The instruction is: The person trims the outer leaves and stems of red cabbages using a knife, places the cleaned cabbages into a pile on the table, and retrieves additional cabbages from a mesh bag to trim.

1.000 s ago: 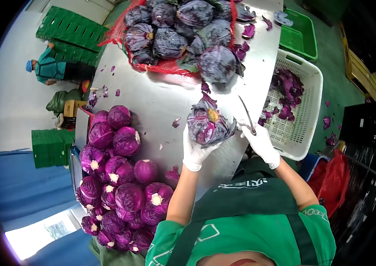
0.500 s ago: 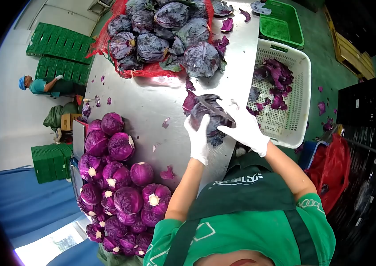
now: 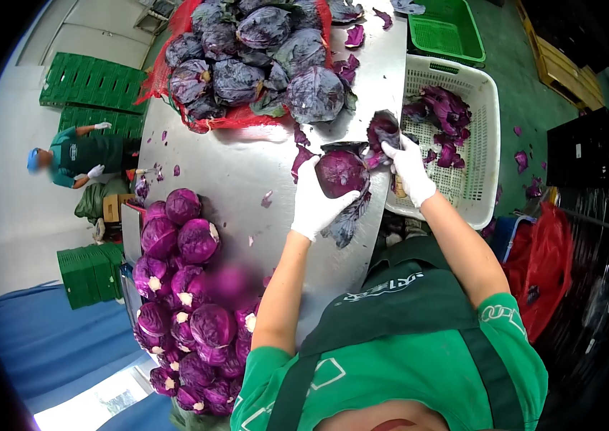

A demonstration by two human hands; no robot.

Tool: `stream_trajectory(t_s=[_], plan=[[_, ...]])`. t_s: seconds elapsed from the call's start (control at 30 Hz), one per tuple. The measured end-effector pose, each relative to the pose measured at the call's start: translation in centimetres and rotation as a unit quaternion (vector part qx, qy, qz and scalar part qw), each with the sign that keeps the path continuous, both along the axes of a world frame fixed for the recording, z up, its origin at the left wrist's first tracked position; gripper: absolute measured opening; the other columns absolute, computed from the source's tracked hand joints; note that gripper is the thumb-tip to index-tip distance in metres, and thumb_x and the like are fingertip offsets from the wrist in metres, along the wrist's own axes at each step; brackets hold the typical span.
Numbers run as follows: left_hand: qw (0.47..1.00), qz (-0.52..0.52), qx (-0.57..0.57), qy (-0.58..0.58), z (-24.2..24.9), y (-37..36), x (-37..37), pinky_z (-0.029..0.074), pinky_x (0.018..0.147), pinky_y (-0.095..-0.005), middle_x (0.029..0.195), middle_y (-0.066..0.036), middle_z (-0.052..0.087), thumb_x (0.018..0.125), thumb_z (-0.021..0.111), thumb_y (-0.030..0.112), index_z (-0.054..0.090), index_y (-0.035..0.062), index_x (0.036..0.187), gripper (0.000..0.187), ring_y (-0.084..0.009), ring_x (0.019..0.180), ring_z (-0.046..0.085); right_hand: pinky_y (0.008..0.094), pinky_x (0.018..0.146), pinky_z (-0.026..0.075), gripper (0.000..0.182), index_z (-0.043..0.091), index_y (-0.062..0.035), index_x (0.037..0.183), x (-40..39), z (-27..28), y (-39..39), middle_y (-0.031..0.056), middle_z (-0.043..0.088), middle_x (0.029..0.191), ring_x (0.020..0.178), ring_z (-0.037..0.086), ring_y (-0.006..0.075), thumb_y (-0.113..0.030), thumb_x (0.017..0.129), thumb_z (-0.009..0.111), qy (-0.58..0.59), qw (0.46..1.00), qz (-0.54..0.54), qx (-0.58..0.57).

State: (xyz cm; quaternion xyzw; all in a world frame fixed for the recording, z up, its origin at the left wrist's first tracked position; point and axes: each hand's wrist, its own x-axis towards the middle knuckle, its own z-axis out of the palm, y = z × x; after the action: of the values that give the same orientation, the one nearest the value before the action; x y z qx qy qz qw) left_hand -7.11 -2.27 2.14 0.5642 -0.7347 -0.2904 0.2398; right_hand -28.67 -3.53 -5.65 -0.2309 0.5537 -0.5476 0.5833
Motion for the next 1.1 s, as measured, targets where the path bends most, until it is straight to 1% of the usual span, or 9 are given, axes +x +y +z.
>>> stream_trajectory(t_s=[0.1,0.17,0.23,0.3,0.4,0.43,0.73,1.0,1.1], plan=[[1.000,-0.014,0.005,-0.027,-0.4,-0.1,1.0,0.040,0.106,-0.0440,0.132,-0.024,0.045,0.062,0.089,0.038,0.036,-0.0027,0.140,0.103,-0.0380,0.124,0.047,0.0230,0.049,0.039,0.020,0.063,-0.0057,0.108,-1.7,-1.0,0.3,-0.0015,0.064,0.082,0.060,0.053,0.0061,-0.011,0.089,0.068,-0.019,0.998,-0.055,0.039],[0.994,-0.018,0.069,-0.085,0.4,0.1,1.6,0.039,0.107,-0.0434,0.137,-0.026,0.040,0.061,0.090,0.037,0.031,-0.0029,0.144,0.110,-0.0381,0.126,0.046,0.0243,0.050,0.041,0.030,0.059,-0.0088,0.110,-2.9,0.5,0.0,-0.0022,0.062,0.080,0.056,0.050,0.0087,-0.010,0.084,0.074,0.103,0.994,-0.024,0.041],[0.997,-0.006,0.070,-0.023,-1.2,0.3,1.8,0.039,0.108,-0.0429,0.137,-0.025,0.041,0.061,0.091,0.036,0.031,-0.0027,0.144,0.109,-0.0363,0.126,0.046,0.0249,0.063,0.049,0.038,0.055,-0.0050,0.126,-4.0,0.4,-0.8,0.0014,0.062,0.089,0.064,0.054,0.0121,-0.004,0.090,0.065,0.350,0.921,-0.101,-0.135],[0.994,0.023,0.073,0.079,-2.0,0.3,1.5,0.040,0.107,-0.0410,0.135,-0.022,0.046,0.063,0.092,0.032,0.033,-0.0024,0.142,0.105,-0.0313,0.125,0.048,0.0278,0.075,0.051,0.049,0.045,-0.0044,0.143,-4.2,5.9,1.9,0.0064,0.063,0.096,0.073,0.058,0.0125,-0.003,0.095,0.055,0.409,0.888,-0.056,-0.202],[0.992,0.033,0.080,0.095,-2.0,0.0,1.3,0.042,0.106,-0.0395,0.132,-0.021,0.050,0.064,0.091,0.030,0.034,-0.0023,0.141,0.100,-0.0300,0.122,0.052,0.0411,0.084,0.053,0.041,0.052,-0.0020,0.136,-2.3,7.9,6.1,0.0241,0.063,0.119,0.095,0.067,0.0370,-0.022,0.099,0.051,0.417,0.875,0.235,-0.075],[0.991,0.030,0.081,0.102,-1.6,0.0,1.1,0.044,0.104,-0.0391,0.131,-0.021,0.051,0.065,0.091,0.028,0.035,-0.0021,0.140,0.098,-0.0292,0.120,0.053,0.0437,0.082,0.054,0.040,0.051,-0.0006,0.134,-1.2,6.5,7.4,0.0259,0.064,0.111,0.093,0.066,0.0402,-0.021,0.099,0.050,0.425,0.865,0.248,-0.097],[0.987,0.040,0.116,0.108,-1.8,-0.3,1.2,0.042,0.106,-0.0398,0.135,-0.020,0.047,0.064,0.091,0.027,0.035,-0.0012,0.141,0.099,-0.0289,0.124,0.050,0.0488,0.067,0.053,0.026,0.048,-0.0023,0.116,2.7,4.4,8.2,0.0221,0.062,0.088,0.071,0.064,0.0397,-0.021,0.100,0.042,0.459,0.813,0.346,-0.092],[0.998,0.027,0.037,0.037,-2.5,-0.5,0.4,0.038,0.108,-0.0410,0.133,-0.018,0.046,0.064,0.091,0.030,0.037,0.0006,0.140,0.098,-0.0301,0.125,0.047,0.0514,0.068,0.052,0.029,0.045,0.0030,0.121,2.2,4.1,6.0,0.0268,0.061,0.080,0.073,0.063,0.0437,-0.016,0.099,0.042,0.466,0.803,0.369,-0.053],[0.999,-0.005,-0.015,-0.049,-1.5,0.2,-0.6,0.037,0.108,-0.0423,0.131,-0.020,0.046,0.064,0.090,0.032,0.039,-0.0006,0.139,0.097,-0.0332,0.125,0.046,0.0526,0.082,0.050,0.028,0.044,0.0067,0.115,2.8,2.1,4.3,0.0331,0.064,0.097,0.094,0.062,0.0492,-0.010,0.093,0.037,0.392,0.819,0.420,0.003]])
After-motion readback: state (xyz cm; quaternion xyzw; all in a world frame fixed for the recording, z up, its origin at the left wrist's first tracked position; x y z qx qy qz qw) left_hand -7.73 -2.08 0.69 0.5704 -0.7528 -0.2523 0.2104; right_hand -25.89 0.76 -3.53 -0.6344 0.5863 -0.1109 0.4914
